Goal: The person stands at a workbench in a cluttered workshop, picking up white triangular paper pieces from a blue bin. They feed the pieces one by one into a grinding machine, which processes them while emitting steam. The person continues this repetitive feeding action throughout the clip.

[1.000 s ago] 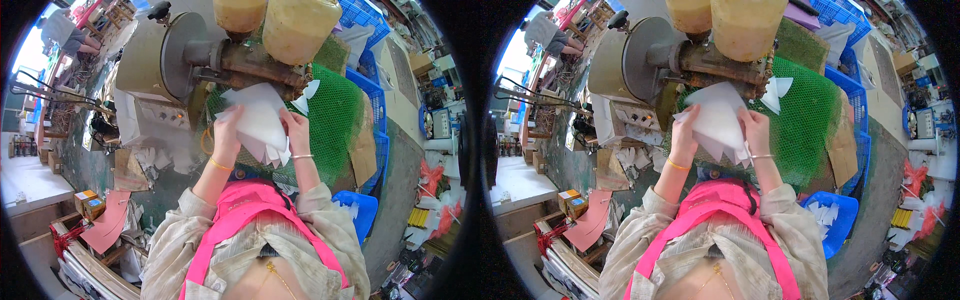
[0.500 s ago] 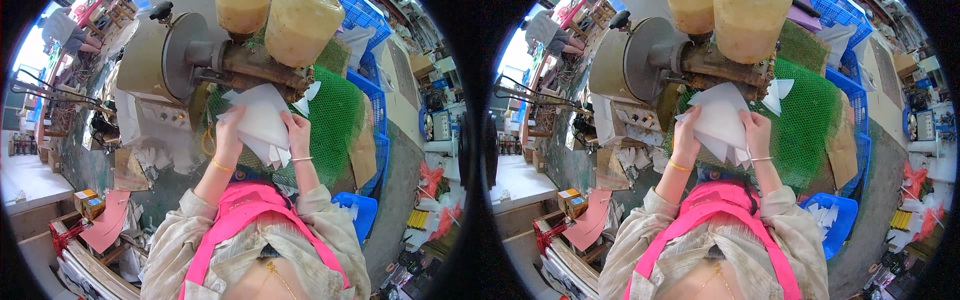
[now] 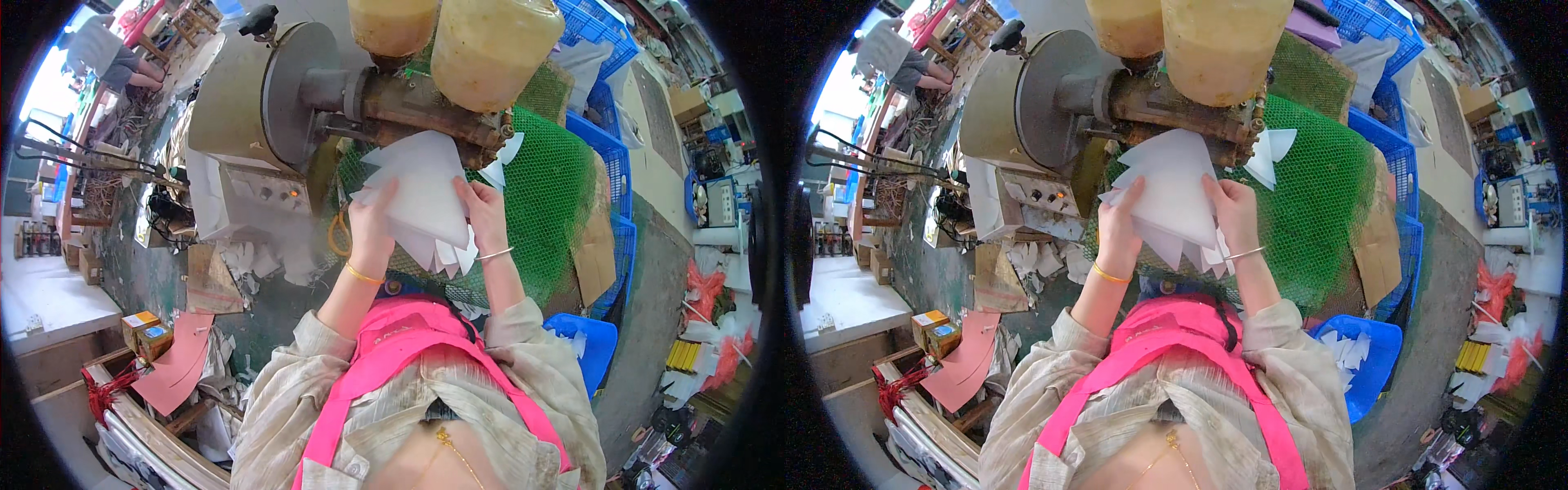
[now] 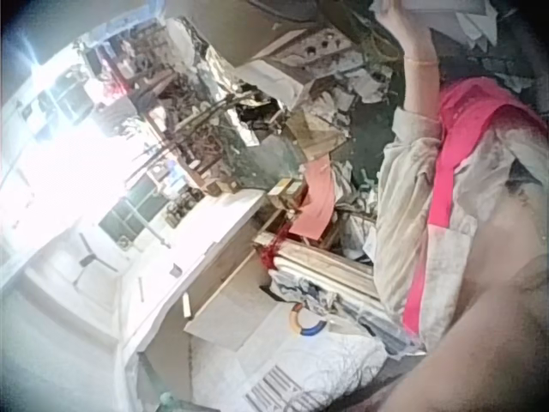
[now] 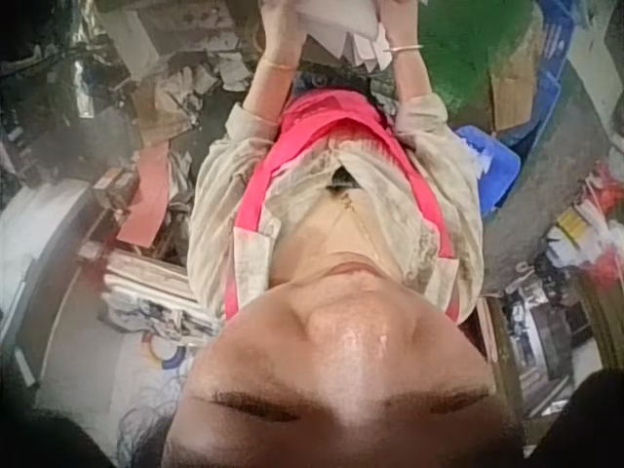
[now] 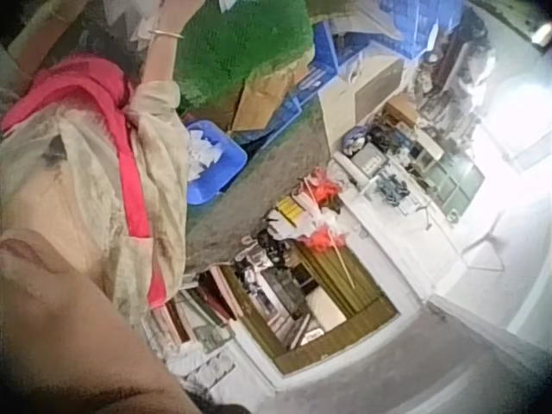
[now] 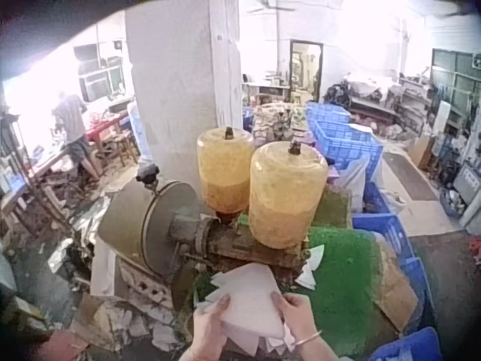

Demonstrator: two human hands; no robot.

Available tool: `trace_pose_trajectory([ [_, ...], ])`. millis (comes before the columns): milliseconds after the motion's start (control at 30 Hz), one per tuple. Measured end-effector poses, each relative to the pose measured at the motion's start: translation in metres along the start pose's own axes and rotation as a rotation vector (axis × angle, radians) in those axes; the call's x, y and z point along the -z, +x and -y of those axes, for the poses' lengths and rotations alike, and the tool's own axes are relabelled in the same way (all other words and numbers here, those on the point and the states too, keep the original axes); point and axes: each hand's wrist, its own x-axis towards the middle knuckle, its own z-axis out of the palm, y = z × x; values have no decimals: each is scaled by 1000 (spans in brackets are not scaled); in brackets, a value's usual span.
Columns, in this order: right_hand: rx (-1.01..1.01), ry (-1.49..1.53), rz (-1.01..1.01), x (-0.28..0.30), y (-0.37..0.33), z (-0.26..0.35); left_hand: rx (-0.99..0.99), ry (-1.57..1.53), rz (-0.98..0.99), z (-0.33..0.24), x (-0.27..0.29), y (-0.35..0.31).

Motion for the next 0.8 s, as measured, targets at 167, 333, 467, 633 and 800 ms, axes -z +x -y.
trace_pose_trajectory([
  [167, -32, 65, 61, 3, -4, 2, 51, 22, 3, -1, 5, -2],
  [333, -8, 9, -42, -1, 6, 4, 54, -40, 29, 1, 5, -4],
  [467, -218, 153, 37, -1, 14, 6, -24, -60, 39, 2, 4, 8],
  [633, 72, 37, 62, -1, -2, -10, -2, -36, 42, 4, 7, 3],
  [800, 65, -224, -78, 3, 21, -14, -2, -62, 76, 3, 1, 2],
])
